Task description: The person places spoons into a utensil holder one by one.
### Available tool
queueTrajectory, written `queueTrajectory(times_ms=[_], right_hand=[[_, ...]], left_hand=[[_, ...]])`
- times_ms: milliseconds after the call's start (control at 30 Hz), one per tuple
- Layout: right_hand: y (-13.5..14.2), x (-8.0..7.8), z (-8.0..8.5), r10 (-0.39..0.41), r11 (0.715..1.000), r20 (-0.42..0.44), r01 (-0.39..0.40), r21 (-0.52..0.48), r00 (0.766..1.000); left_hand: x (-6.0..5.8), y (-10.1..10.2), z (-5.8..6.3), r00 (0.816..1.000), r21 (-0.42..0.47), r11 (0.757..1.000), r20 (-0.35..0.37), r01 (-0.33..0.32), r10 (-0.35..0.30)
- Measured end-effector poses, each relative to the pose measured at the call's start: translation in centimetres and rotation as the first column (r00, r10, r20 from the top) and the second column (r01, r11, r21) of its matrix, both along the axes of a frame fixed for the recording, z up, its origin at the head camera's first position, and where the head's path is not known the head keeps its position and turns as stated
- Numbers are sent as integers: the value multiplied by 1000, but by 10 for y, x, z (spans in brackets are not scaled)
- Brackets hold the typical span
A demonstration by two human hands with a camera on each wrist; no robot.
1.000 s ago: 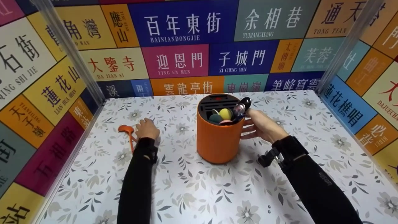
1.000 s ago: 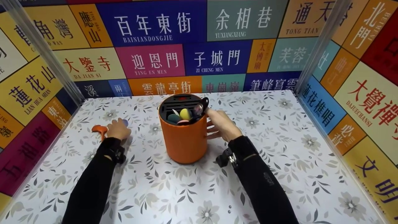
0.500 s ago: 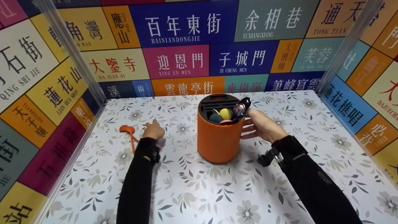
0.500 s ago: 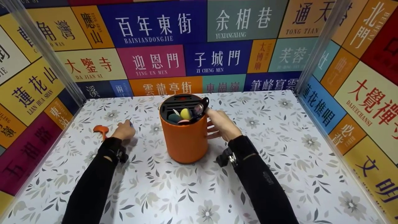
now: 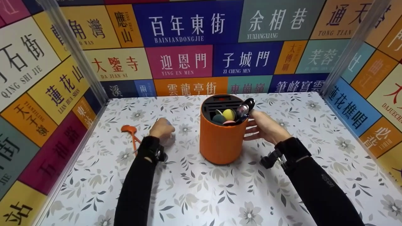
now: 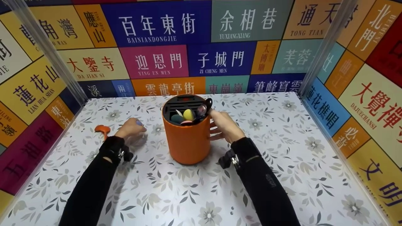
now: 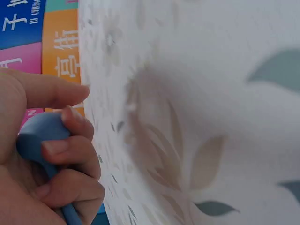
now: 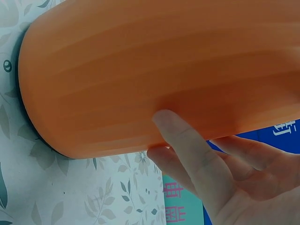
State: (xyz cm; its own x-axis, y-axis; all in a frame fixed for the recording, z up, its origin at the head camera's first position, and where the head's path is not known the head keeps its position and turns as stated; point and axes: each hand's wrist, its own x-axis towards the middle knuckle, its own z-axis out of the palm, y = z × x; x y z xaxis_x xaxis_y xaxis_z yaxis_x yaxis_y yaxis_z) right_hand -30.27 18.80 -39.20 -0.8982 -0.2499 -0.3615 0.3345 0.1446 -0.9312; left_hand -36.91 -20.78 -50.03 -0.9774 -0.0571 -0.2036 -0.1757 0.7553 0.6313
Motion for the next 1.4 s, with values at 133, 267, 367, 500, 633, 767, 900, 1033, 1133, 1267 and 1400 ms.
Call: queueTrajectory(times_ms=[133, 267, 367, 500, 633, 767, 900, 1033, 1133, 1267, 1400], right_hand=[[-1, 0, 1, -2, 1000, 0, 2, -5, 1000], [0, 0, 1, -3, 1000, 2, 3, -8, 1000], [0, -1, 0, -2, 1000, 3, 2, -7, 1000], [1, -1, 0, -9, 1000, 0, 9, -1, 1000], [0, 0, 1, -12, 1000, -3, 12, 0, 1000], [0, 0, 1, -14, 1000, -1, 14, 4, 1000], [0, 0, 0, -7, 1000, 0, 7, 4, 1000], [0, 0, 0, -4, 1000, -3, 4, 7, 1000], [-1, 0, -1, -8, 1000, -1, 8, 2, 1000], [-1, 0, -1, -18, 1000, -1, 18, -2, 1000], [-1, 0, -1, -18, 1000, -1, 18, 0, 1000]], left_hand=[[15, 16, 19, 999, 15, 1000, -35, 7, -6], [18, 30, 25, 993, 54, 998, -116, 23, -17], [21, 41, 31, 987, 177, 984, -158, 17, 12], [30, 53, 44, 980, 391, 920, -181, -7, 84], [40, 62, 58, 978, 515, 857, -163, -30, 132], [52, 69, 68, 980, 567, 824, -163, -4, 117], [64, 75, 76, 978, 627, 776, -195, 64, 77], [76, 81, 86, 972, 719, 682, -228, 132, 51], [83, 87, 97, 966, 776, 605, -256, 177, 46], [90, 95, 109, 955, 813, 535, -295, 231, 35], [98, 102, 118, 947, 839, 475, -320, 266, 35]])
